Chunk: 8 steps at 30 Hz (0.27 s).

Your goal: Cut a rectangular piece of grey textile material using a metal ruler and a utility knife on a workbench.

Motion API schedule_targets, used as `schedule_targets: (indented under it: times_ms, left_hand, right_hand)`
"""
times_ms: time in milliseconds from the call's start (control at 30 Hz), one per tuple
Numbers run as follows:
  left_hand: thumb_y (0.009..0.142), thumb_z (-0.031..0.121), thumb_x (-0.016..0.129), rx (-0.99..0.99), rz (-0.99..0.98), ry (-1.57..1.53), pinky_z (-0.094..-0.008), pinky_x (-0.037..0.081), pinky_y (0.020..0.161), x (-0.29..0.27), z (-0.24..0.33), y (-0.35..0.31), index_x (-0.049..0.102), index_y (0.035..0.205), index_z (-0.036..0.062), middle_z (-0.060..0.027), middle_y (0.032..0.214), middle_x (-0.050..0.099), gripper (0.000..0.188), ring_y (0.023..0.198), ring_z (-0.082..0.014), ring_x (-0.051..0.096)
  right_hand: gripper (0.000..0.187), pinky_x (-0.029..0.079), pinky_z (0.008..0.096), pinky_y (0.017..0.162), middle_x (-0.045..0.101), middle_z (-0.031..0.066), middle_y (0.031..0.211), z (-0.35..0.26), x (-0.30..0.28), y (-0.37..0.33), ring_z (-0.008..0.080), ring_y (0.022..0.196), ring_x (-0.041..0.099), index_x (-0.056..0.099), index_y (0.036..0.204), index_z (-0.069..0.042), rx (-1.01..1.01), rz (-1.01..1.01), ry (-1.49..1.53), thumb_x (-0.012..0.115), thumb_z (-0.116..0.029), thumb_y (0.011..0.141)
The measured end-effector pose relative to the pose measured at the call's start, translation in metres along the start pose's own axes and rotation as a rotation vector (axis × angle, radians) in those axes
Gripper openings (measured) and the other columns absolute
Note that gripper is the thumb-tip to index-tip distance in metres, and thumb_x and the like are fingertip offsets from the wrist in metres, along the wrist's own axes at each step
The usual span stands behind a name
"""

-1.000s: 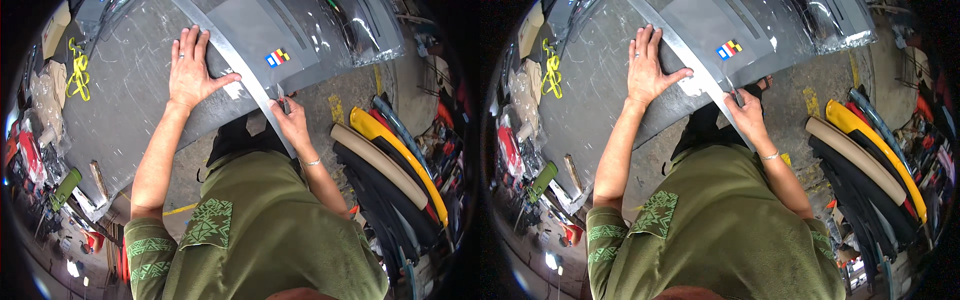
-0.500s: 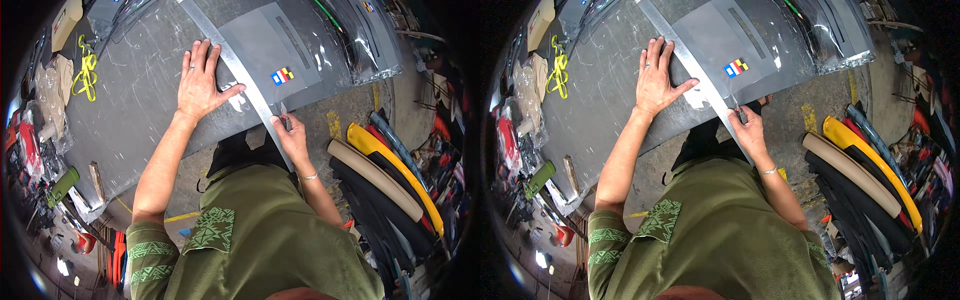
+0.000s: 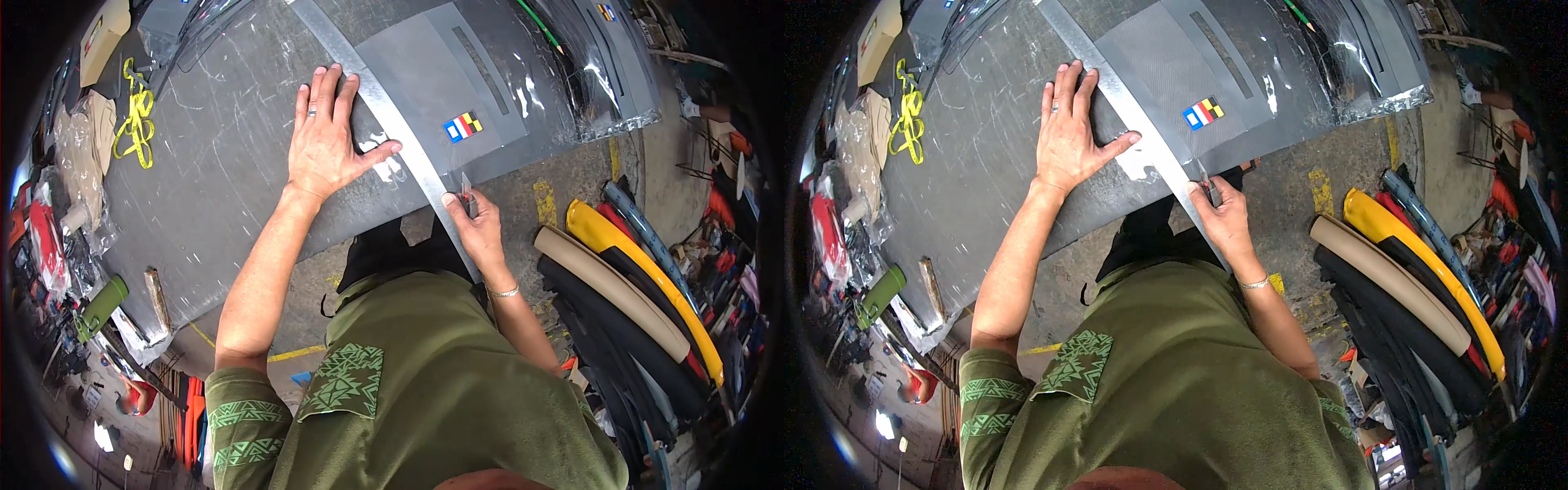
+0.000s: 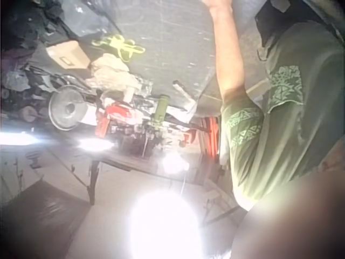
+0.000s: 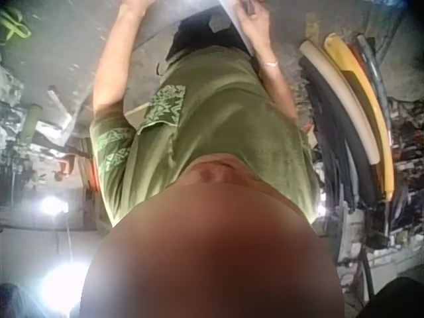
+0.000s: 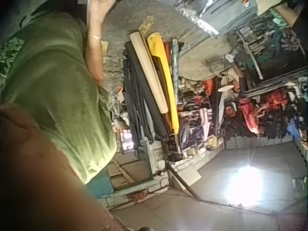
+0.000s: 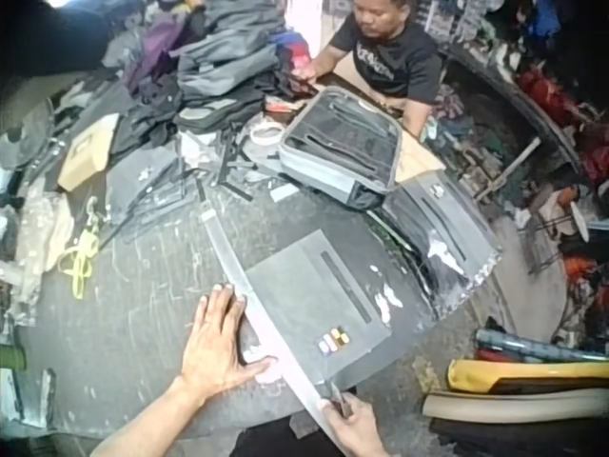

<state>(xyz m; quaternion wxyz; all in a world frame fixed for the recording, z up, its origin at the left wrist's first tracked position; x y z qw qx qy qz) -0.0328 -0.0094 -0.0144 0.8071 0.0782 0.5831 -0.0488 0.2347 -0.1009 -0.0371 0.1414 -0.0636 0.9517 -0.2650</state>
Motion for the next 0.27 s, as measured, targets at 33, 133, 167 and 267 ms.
schedule_targets:
  times_ms: [33,133,167,267]
  left_hand:
    - [0.074,0.073,0.076,0.000,-0.001,0.000,-0.0568,0.017,0.127,0.0007,-0.0005,-0.0001,0.041,0.151,0.0007,-0.0222,0.159,0.035,0.112,0.153,-0.0406,0.027]
    - [0.072,0.080,0.072,0.008,0.017,0.021,-0.0575,0.020,0.126,0.0021,-0.0018,-0.0003,0.043,0.150,0.0014,-0.0200,0.158,0.036,0.115,0.153,-0.0390,0.027]
    - [0.072,0.080,0.072,0.003,0.016,0.013,-0.0576,0.019,0.126,0.0020,-0.0023,-0.0004,0.043,0.150,0.0016,-0.0200,0.159,0.035,0.114,0.153,-0.0391,0.027]
    - [0.072,0.080,0.072,-0.004,0.004,0.000,-0.0576,0.019,0.126,0.0029,-0.0022,-0.0007,0.043,0.151,0.0021,-0.0199,0.161,0.032,0.114,0.154,-0.0391,0.026]
  right_hand:
    - [0.023,0.042,0.0241,0.065,0.059,-0.0073,0.076,-0.0007,0.0003,-0.0001,0.0029,0.072,0.047,0.071,0.096,-0.001,-0.007,0.003,-0.004,0.075,-0.023,0.097]
    - [0.023,0.042,0.0244,0.064,0.059,-0.0070,0.075,-0.0021,0.0007,-0.0004,0.0030,0.071,0.047,0.071,0.095,0.000,-0.014,0.012,0.004,0.075,-0.023,0.097]
    - [0.023,0.042,0.0244,0.064,0.059,-0.0070,0.075,-0.0024,0.0012,-0.0001,0.0030,0.071,0.047,0.071,0.095,0.000,-0.014,0.012,0.004,0.075,-0.023,0.097]
    - [0.023,0.040,0.0259,0.058,0.056,-0.0033,0.069,-0.0023,0.0013,0.0005,0.0034,0.066,0.044,0.069,0.094,0.000,-0.057,0.036,-0.013,0.076,-0.022,0.095]
Point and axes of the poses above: each hand's wrist, its own y-axis towards the middle knuckle, its own x-axis out of the palm, z = x × y, the point moved 1 cm from there along y, towards the middle knuckle
